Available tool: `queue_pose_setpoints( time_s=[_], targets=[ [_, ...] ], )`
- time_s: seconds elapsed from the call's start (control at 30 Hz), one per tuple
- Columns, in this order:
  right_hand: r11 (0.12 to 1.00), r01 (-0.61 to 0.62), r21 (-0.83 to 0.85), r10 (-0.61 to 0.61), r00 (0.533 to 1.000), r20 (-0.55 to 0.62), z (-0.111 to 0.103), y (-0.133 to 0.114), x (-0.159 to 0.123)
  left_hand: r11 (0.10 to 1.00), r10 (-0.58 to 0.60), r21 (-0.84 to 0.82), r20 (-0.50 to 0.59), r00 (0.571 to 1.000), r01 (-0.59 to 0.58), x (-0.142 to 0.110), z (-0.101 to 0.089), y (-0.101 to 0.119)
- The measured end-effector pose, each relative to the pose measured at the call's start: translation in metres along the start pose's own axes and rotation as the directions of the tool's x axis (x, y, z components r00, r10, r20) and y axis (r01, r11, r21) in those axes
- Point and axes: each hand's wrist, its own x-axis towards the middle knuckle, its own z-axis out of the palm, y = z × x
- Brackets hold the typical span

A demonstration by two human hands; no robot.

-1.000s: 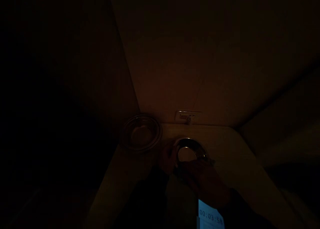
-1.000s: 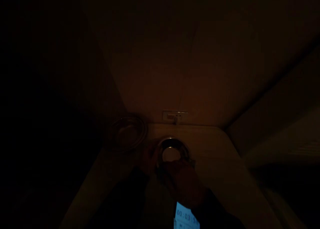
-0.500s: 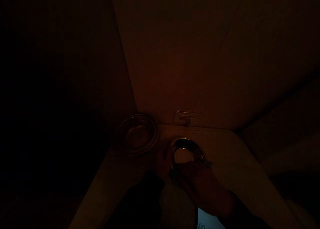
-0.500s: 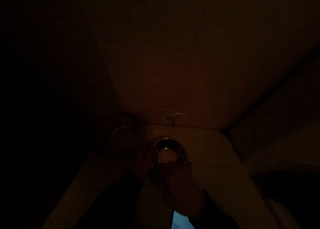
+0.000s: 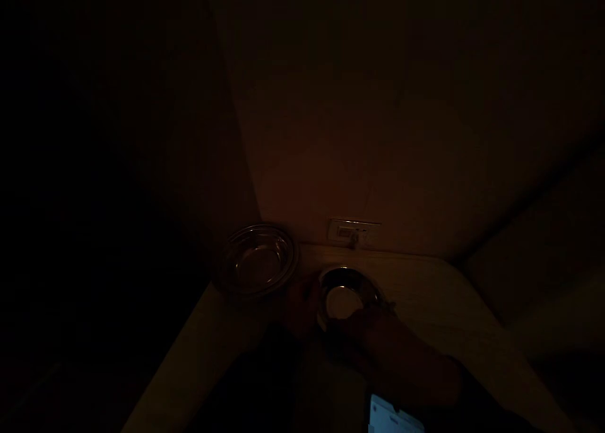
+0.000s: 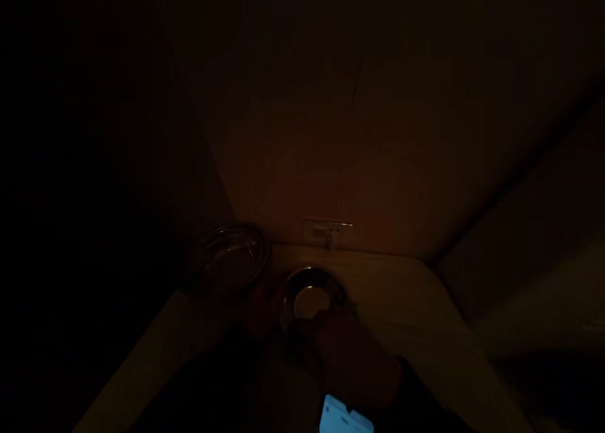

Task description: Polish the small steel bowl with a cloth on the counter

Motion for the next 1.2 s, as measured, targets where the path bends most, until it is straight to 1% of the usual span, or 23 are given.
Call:
queue_pose_setpoints(
  time_s=[0.07, 0.13, 0.3, 0.37, 0.43, 0.53, 0.63, 0.7, 0.8, 0.93, 1.03, 1.1, 1.2],
  targets=[
    [1.000, 0.021, 0.017, -0.021, 0.999, 0.043, -0.006, 0.001, -0.002, 1.000, 0.001, 0.008, -0.006, 1.000, -0.001, 0.000, 0.000, -0.001],
    [1.000, 0.012, 0.023, -0.014, 0.998, 0.054, -0.007, -0.002, 0.001, 1.000, -0.008, 0.015, -0.028, 1.000, 0.008, 0.000, 0.001, -0.002],
    [0.997, -0.077, 0.031, 0.078, 0.997, -0.016, 0.007, -0.013, 0.022, 0.999, -0.019, 0.036, -0.054, 0.998, 0.021, 0.001, 0.004, -0.007],
    [0.997, -0.076, 0.034, 0.076, 0.997, -0.015, 0.009, -0.013, 0.025, 0.998, -0.025, 0.049, -0.065, 0.998, 0.028, 0.001, 0.003, -0.008],
    [0.998, -0.055, 0.022, 0.055, 0.998, 0.007, 0.005, -0.010, 0.022, 0.999, -0.039, 0.033, -0.055, 0.998, 0.041, 0.002, 0.001, -0.008],
    [1.000, -0.023, -0.003, 0.023, 0.997, 0.069, -0.007, -0.004, 0.009, 0.997, -0.073, 0.010, -0.022, 0.997, 0.073, 0.003, 0.000, -0.004],
    [1.000, -0.006, -0.007, 0.007, 0.994, 0.111, -0.013, -0.001, 0.001, 0.995, -0.097, 0.025, -0.026, 0.995, 0.098, 0.003, 0.001, -0.001],
    [0.999, -0.032, 0.022, 0.030, 0.996, 0.087, -0.008, -0.003, 0.003, 0.994, -0.101, 0.026, -0.031, 0.994, 0.102, 0.003, 0.002, 0.000],
    [0.996, -0.078, 0.052, 0.076, 0.996, 0.041, 0.004, -0.010, 0.011, 0.994, -0.106, 0.030, -0.051, 0.993, 0.108, 0.003, 0.004, -0.002],
    [0.989, -0.146, 0.028, 0.144, 0.988, 0.054, 0.015, -0.014, 0.019, 0.991, -0.134, 0.017, -0.058, 0.989, 0.135, 0.002, -0.001, -0.005],
    [0.982, -0.188, 0.027, 0.187, 0.982, 0.038, 0.016, -0.012, 0.019, 0.988, -0.153, 0.019, -0.046, 0.987, 0.154, -0.003, -0.006, -0.006],
    [0.981, -0.189, 0.030, 0.188, 0.981, 0.041, 0.018, -0.010, 0.019, 0.989, -0.145, 0.033, -0.033, 0.989, 0.146, -0.007, -0.007, -0.006],
    [0.981, -0.192, 0.032, 0.191, 0.981, 0.045, 0.023, -0.005, 0.019, 0.990, -0.132, 0.041, -0.045, 0.990, 0.134, -0.010, -0.005, -0.005]
  ],
)
